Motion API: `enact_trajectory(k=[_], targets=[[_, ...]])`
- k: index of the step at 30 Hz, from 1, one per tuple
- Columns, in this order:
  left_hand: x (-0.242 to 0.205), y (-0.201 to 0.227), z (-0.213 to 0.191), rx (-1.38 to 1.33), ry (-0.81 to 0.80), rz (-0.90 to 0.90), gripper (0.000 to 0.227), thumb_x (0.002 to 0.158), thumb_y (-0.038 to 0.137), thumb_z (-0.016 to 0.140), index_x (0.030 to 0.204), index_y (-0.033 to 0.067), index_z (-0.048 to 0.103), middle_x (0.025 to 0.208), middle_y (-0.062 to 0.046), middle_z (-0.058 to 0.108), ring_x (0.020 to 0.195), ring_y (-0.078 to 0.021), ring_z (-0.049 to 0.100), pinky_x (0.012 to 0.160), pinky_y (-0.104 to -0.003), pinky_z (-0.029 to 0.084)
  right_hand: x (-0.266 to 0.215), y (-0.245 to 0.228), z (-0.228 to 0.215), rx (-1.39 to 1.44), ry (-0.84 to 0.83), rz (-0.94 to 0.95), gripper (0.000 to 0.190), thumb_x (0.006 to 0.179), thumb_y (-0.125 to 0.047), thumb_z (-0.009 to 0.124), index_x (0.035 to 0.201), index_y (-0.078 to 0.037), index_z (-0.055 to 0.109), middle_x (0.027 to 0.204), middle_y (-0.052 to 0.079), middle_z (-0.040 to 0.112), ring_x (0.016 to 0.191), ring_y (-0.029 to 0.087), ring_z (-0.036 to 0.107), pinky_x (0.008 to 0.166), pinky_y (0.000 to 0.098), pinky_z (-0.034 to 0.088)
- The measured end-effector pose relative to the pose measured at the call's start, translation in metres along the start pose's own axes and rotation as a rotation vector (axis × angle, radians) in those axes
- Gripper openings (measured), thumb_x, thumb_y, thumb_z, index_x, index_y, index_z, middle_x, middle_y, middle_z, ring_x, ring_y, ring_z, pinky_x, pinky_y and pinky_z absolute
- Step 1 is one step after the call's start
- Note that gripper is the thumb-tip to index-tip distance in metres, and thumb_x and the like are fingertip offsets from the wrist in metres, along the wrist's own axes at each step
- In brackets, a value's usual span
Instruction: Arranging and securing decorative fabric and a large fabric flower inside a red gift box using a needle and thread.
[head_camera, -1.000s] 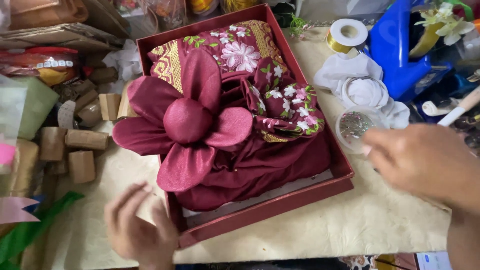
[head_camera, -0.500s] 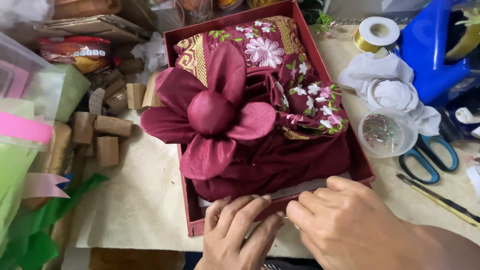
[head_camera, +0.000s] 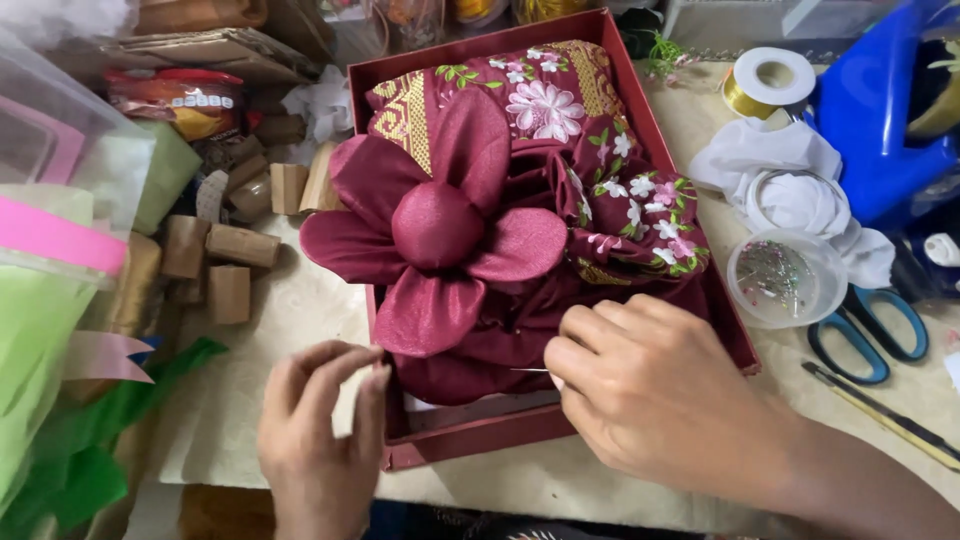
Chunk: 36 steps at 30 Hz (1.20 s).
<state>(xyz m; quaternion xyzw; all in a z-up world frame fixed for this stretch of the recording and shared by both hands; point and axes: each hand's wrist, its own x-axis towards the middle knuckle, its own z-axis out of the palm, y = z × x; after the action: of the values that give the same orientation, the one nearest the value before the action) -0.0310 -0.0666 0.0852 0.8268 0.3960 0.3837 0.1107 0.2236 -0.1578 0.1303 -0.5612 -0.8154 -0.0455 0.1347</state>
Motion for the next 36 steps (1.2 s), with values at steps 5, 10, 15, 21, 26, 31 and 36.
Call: enact_trajectory(k=[5,10,15,21,26,31,36], targets=[[0.009,-0.032,0.002,-0.022,-0.224,-0.009,0.014,0.094,0.019,0.072,0.102,0.0078,0.074,0.099,-0.009,0.06,0.09,-0.0211,0.065,0.079,-0.035,0.053,0.005,-0.003,0.022,0.1,0.077,-0.007,0.008,0.089,-0.014,0.059,0.081,-0.013,0.056,0.093,0.006,0.06,0.076,0.026,0.057,0.065,0.0393,0.046],[0.014,-0.037,0.029,0.003,-0.28,0.021,0.017,0.094,0.023,0.073,0.088,0.0076,0.069,0.086,-0.005,0.06,0.08,-0.0242,0.06,0.067,-0.039,0.049,0.005,-0.002,0.04,0.131,0.104,-0.014,0.007,0.087,-0.015,0.061,0.082,-0.013,0.057,0.092,0.004,0.061,0.07,0.026,0.055,0.059,0.0404,0.044],[0.019,-0.039,0.039,-0.07,-0.304,0.025,0.011,0.088,0.013,0.072,0.096,0.0047,0.068,0.096,-0.011,0.066,0.084,-0.0301,0.064,0.071,-0.041,0.051,0.006,-0.001,0.045,0.117,0.1,-0.004,0.01,0.086,-0.015,0.062,0.08,-0.013,0.055,0.083,0.004,0.057,0.07,0.026,0.055,0.058,0.0407,0.045],[0.028,-0.046,0.026,-0.018,-0.285,-0.026,0.011,0.091,0.01,0.069,0.1,0.0064,0.071,0.1,-0.006,0.067,0.089,-0.0238,0.064,0.078,-0.037,0.05,0.006,0.0,0.046,0.118,0.107,-0.004,0.009,0.087,-0.014,0.061,0.08,-0.012,0.056,0.084,0.004,0.058,0.067,0.027,0.055,0.056,0.0409,0.044],[0.029,-0.056,0.04,0.101,-0.248,0.03,0.028,0.08,0.012,0.075,0.107,0.0082,0.076,0.099,-0.009,0.063,0.095,-0.029,0.062,0.082,-0.041,0.05,0.008,-0.003,0.04,0.16,0.162,-0.049,0.009,0.09,-0.016,0.063,0.084,-0.011,0.059,0.1,0.008,0.064,0.072,0.026,0.058,0.061,0.0391,0.047],[0.033,-0.053,0.045,0.222,-0.277,0.052,0.013,0.083,0.018,0.066,0.092,0.0106,0.071,0.093,-0.01,0.063,0.085,-0.0343,0.059,0.072,-0.044,0.046,0.011,-0.01,0.045,0.275,0.201,-0.316,0.008,0.091,-0.013,0.062,0.086,-0.007,0.065,0.137,0.014,0.068,0.122,0.035,0.062,0.093,0.044,0.047],[0.027,-0.064,0.048,0.169,-0.266,0.065,0.021,0.078,0.012,0.065,0.098,0.0099,0.071,0.094,-0.007,0.066,0.086,-0.0329,0.061,0.074,-0.044,0.046,0.016,-0.014,0.07,0.213,0.123,-0.31,0.017,0.091,-0.015,0.055,0.091,-0.005,0.068,0.143,0.021,0.063,0.133,0.039,0.057,0.096,0.0473,0.043]])
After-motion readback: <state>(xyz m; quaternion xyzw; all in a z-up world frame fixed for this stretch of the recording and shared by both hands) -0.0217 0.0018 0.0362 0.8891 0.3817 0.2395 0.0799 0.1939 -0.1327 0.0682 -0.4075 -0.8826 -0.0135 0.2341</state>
